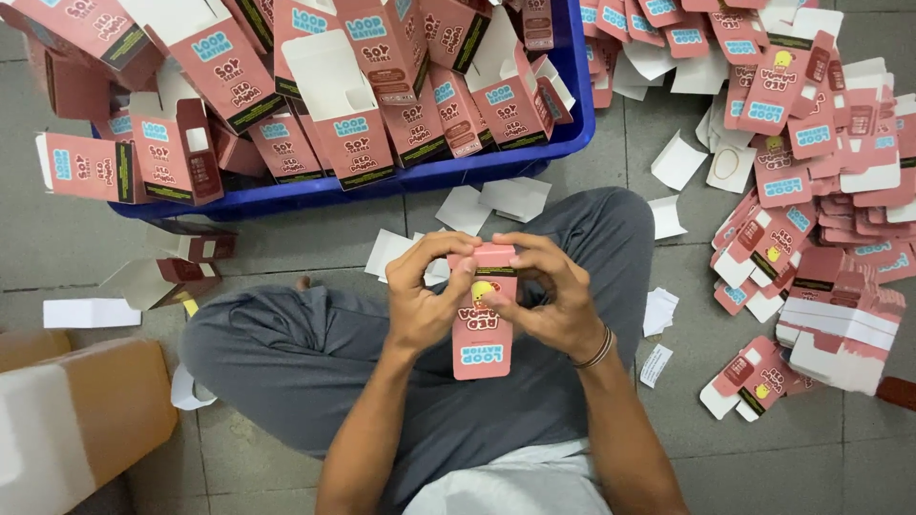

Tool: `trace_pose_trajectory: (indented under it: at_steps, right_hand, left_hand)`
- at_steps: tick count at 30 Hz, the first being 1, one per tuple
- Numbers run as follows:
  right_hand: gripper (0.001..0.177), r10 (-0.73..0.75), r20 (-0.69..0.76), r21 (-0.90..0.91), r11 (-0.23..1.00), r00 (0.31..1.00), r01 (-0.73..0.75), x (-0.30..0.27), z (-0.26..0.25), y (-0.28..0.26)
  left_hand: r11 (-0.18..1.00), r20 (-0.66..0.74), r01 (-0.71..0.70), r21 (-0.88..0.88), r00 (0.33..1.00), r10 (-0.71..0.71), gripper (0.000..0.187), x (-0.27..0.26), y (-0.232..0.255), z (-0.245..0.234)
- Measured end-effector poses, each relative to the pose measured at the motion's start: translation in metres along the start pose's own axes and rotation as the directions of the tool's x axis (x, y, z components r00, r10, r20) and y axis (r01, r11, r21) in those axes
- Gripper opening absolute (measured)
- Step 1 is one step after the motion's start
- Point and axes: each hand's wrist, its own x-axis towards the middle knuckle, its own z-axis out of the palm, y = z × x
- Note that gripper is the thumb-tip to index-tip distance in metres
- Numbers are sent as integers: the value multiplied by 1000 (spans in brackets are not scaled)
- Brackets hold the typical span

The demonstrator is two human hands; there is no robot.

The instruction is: Folding flat cardboard box templates into finished 3D boxes.

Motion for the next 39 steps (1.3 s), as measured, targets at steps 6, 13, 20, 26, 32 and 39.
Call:
trace_pose_trajectory:
  at_steps: [6,13,20,26,32,39]
  right_hand:
    - [66,19,27,-7,1000,999,-19,5,2,-8]
    - [54,17,55,-69,998,998,-13,1,-2,-3]
    - [48,49,-28,14,999,998,-49,1,1,-3]
    - [44,39,-98,66,997,994,-33,0,4,0]
    - [37,79,-114,107,992,990,-67,-7,4,7]
    - [31,146,-109,213,970,983,-120,-12,8,6]
  left_hand:
    - [999,-33,42,17,999,-41,11,-2,1,4]
    - [999,20,33,-17,999,-33,4,0,3,3]
    - [997,78,13,-76,997,-7,9,2,9,5]
    - [992,79,-70,-104,994,79,14,3,3,4]
    - [983,88,-131,-131,986,143,14,4,-8,1]
    - [963,88,-182,-200,975,203,10,4,-11,1]
